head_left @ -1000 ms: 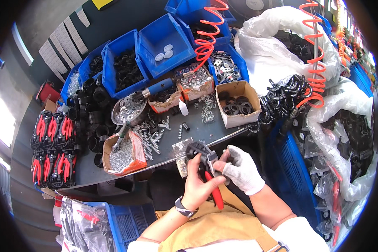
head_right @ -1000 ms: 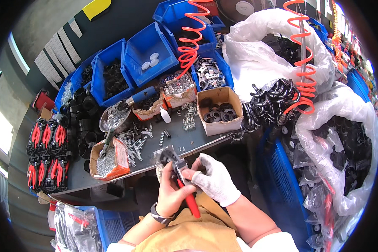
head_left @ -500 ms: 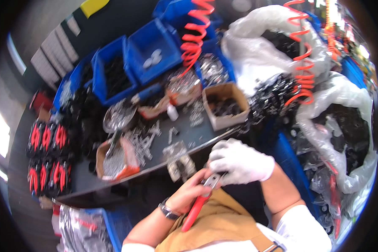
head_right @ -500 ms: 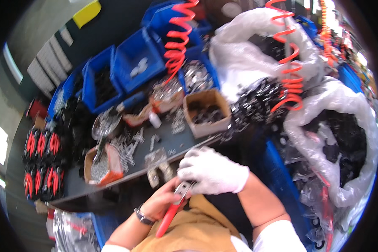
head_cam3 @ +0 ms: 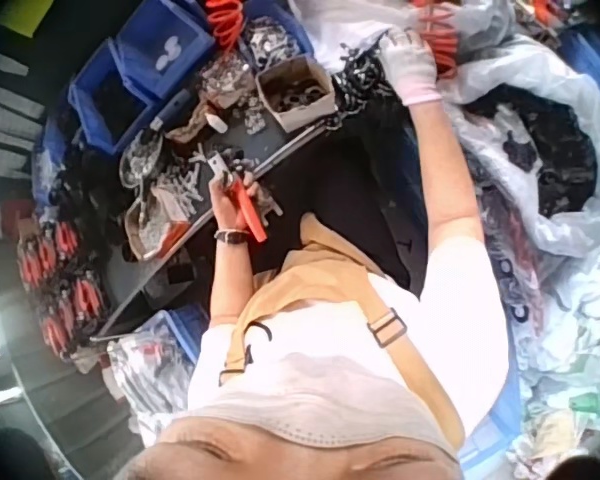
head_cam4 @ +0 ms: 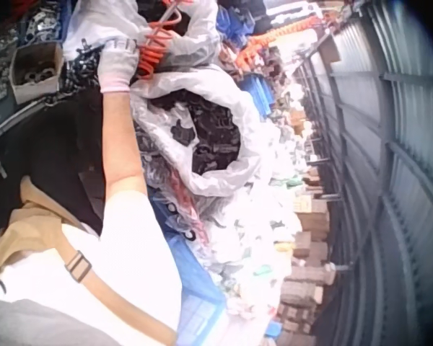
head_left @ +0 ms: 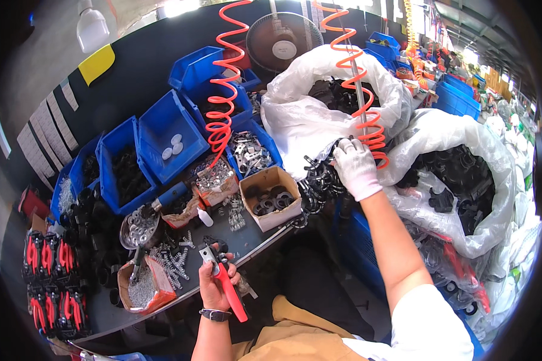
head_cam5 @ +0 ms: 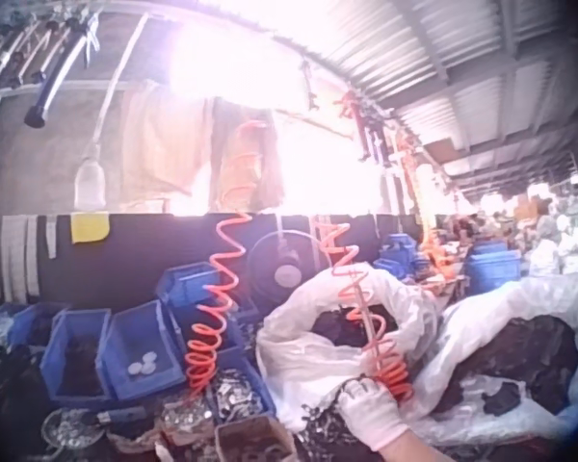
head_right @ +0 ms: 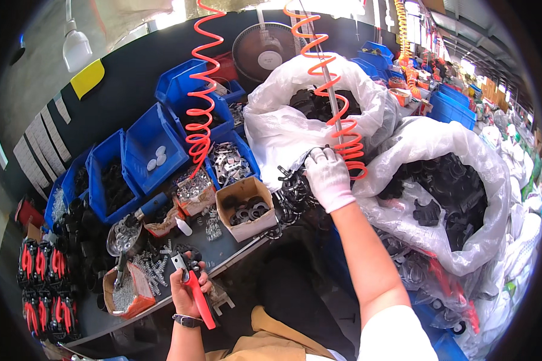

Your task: The person assembles caulking guns by fitting handles, rods, washers, and barrels together, applying liquid from a small bottle onto components, and tightening fasteners with a pneumatic tool. They then place the completed caulking guns into plastic bags and store them in a bin.

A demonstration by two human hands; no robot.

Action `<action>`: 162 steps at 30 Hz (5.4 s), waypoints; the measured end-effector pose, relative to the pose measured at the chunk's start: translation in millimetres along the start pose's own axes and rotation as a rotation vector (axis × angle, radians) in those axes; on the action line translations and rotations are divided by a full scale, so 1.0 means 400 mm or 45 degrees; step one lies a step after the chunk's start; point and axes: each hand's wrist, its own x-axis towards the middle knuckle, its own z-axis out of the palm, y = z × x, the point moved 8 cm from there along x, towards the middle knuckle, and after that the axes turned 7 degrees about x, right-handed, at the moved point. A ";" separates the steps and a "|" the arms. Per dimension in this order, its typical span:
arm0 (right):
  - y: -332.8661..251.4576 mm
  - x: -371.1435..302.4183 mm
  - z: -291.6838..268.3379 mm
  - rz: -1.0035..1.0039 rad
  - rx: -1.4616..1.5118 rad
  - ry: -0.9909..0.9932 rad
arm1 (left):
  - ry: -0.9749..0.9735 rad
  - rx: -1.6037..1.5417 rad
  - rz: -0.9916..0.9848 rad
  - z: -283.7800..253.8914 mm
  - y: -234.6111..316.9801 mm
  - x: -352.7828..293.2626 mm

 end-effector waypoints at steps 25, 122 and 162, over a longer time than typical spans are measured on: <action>0.096 -0.559 -0.649 0.563 -0.188 -0.073 | -0.006 0.418 0.182 0.051 -0.010 -0.027; -0.657 0.076 -0.458 -0.123 2.292 -0.014 | 0.171 2.074 1.920 0.494 0.442 -0.268; -0.634 -0.479 0.091 -0.077 1.641 -0.670 | -0.305 2.077 0.879 0.047 -0.171 -0.435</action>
